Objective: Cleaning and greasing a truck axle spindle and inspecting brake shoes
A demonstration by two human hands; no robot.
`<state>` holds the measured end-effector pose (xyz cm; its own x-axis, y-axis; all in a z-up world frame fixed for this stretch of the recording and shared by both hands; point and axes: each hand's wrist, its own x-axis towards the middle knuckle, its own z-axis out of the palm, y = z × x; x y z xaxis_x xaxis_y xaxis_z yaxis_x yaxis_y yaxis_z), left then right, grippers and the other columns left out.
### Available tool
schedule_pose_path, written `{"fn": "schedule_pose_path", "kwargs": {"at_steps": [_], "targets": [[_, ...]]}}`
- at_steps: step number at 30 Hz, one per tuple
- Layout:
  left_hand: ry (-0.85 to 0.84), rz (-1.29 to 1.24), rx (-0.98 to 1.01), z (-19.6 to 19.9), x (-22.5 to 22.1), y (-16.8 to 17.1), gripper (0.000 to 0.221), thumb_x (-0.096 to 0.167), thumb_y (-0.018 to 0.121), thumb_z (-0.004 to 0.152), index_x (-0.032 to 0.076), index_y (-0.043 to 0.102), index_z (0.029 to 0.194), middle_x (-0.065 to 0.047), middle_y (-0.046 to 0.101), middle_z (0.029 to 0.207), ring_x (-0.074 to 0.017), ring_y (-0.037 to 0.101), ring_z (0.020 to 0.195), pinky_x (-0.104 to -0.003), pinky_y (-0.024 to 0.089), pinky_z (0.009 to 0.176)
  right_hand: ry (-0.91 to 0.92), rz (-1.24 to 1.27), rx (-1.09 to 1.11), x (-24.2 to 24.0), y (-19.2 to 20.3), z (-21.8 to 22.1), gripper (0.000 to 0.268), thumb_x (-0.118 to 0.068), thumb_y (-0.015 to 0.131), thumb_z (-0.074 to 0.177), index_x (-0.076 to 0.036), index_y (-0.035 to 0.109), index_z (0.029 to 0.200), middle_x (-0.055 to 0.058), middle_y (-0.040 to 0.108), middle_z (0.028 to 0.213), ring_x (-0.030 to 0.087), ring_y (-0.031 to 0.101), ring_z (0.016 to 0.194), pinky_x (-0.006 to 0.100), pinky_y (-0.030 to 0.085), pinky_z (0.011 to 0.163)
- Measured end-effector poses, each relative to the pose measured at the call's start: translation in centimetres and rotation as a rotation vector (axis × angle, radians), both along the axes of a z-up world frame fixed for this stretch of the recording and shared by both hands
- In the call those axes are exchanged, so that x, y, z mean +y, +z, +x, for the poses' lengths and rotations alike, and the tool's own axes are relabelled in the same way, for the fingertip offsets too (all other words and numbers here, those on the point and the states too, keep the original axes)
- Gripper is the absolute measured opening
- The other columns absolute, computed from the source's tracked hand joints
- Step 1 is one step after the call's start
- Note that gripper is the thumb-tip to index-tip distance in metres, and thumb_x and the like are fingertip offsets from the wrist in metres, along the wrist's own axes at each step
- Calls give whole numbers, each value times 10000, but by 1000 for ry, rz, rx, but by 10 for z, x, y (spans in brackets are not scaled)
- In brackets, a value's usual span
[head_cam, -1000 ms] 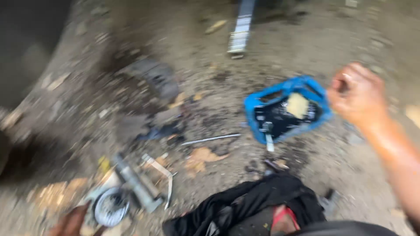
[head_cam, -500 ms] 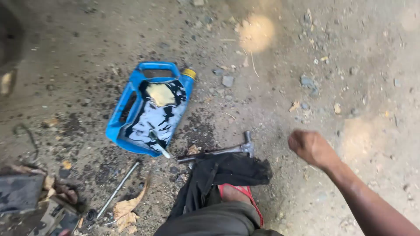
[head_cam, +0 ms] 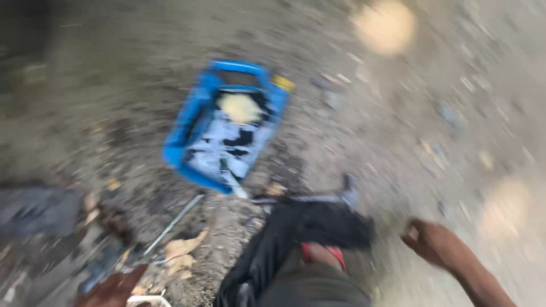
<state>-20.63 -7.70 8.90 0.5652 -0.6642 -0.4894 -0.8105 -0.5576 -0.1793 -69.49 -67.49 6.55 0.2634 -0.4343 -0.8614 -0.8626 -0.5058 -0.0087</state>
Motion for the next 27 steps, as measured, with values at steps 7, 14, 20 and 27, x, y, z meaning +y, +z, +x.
{"fn": "schedule_pose_path", "kwargs": {"at_steps": [7, 14, 20, 27], "targets": [[301, -81, 396, -22, -167, 214, 655, 358, 665, 875, 151, 491, 1471, -151, 712, 988, -401, 728, 771, -516, 592, 695, 168, -55, -306, -18, 59, 157, 106, -209, 697, 929, -150, 781, 954, 36, 738, 685, 177, 655, 586, 291, 549, 652], [205, -300, 325, -46, -170, 259, 674, 441, 607, 941, 98, 494, 1509, -228, 628, 1322, -402, 661, 1096, -524, 518, 910, 522, 233, -314, 55, 86, 287, 170, -227, 787, 801, -236, 816, 968, -69, 828, 751, 63, 731, 564, 216, 570, 501], [290, -93, 346, -56, -138, 243, 696, 416, 623, 919, 98, 441, 1511, -221, 589, 1368, -411, 614, 1194, -560, 481, 1005, 900, 1311, -445, 184, 12, 243, 243, -114, 687, 787, -78, 764, 1015, 45, 767, 965, 208, 718, 844, 336, 587, 755], [476, -71, 297, -104, -80, 242, 750, 410, 697, 860, 150, 428, 1510, -95, 659, 1067, -304, 708, 939, -478, 610, 779, 1327, 1317, -644, 274, -107, 162, 209, -207, 617, 916, -36, 607, 1037, 137, 645, 1058, 353, 606, 952, 459, 502, 804]]}}
